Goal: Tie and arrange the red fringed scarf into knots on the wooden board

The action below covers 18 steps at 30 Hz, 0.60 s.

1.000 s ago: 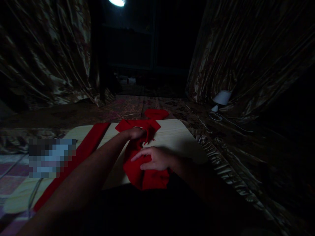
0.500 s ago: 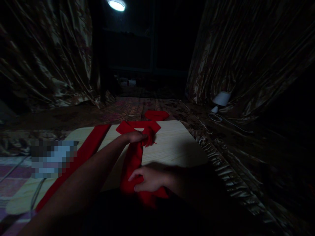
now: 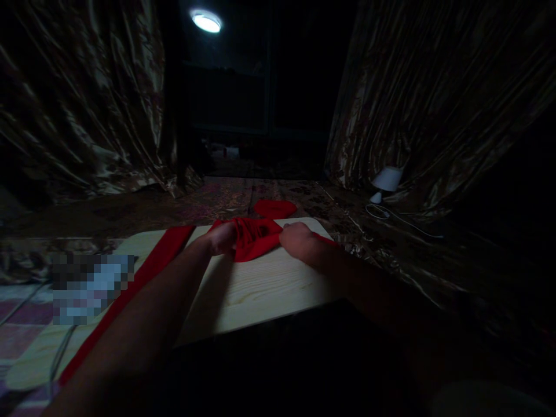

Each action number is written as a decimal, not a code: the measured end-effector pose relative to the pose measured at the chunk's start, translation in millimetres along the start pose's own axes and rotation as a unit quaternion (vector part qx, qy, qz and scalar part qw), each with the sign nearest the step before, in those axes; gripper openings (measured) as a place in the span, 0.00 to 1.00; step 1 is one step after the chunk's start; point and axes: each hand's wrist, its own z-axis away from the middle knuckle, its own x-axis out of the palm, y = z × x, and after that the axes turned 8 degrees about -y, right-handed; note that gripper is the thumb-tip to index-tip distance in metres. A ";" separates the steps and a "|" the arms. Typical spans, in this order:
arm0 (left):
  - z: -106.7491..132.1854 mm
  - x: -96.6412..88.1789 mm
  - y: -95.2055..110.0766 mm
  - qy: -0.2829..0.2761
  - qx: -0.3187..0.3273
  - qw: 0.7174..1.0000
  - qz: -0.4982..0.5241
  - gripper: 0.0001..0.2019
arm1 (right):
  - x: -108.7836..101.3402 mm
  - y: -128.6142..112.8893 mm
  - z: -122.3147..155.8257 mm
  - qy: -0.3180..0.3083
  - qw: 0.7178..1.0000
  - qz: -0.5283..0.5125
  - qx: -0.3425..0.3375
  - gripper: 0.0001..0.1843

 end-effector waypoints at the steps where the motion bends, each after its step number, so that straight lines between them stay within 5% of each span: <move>1: 1.1 -1.8 -0.2 -0.017 -0.002 1.000 0.021 0.24 | 5.7 -1.7 -2.8 0.036 0.999 0.012 0.019 0.15; 3: 3.5 -5.3 -1.1 -0.035 0.000 0.998 0.051 0.25 | 24.5 -7.9 -5.7 0.071 0.996 0.041 0.025 0.18; 6: 7.4 -8.2 -2.6 -0.047 0.002 0.997 0.067 0.24 | 57.2 -9.8 -4.7 0.023 0.997 0.049 -0.056 0.16; 11: 12.3 -4.5 -2.8 -0.033 0.007 0.997 0.066 0.25 | 69.4 31.3 2.2 -0.083 0.977 -0.140 -0.141 0.16; 15: 12.7 1.6 -1.8 -0.027 0.007 0.998 0.053 0.27 | 55.9 60.4 3.4 -0.186 0.956 -0.217 -0.068 0.15; 18: 10.7 2.9 -2.7 -0.021 0.002 0.999 0.046 0.27 | 59.7 57.0 -2.2 -0.055 0.986 -0.154 0.029 0.21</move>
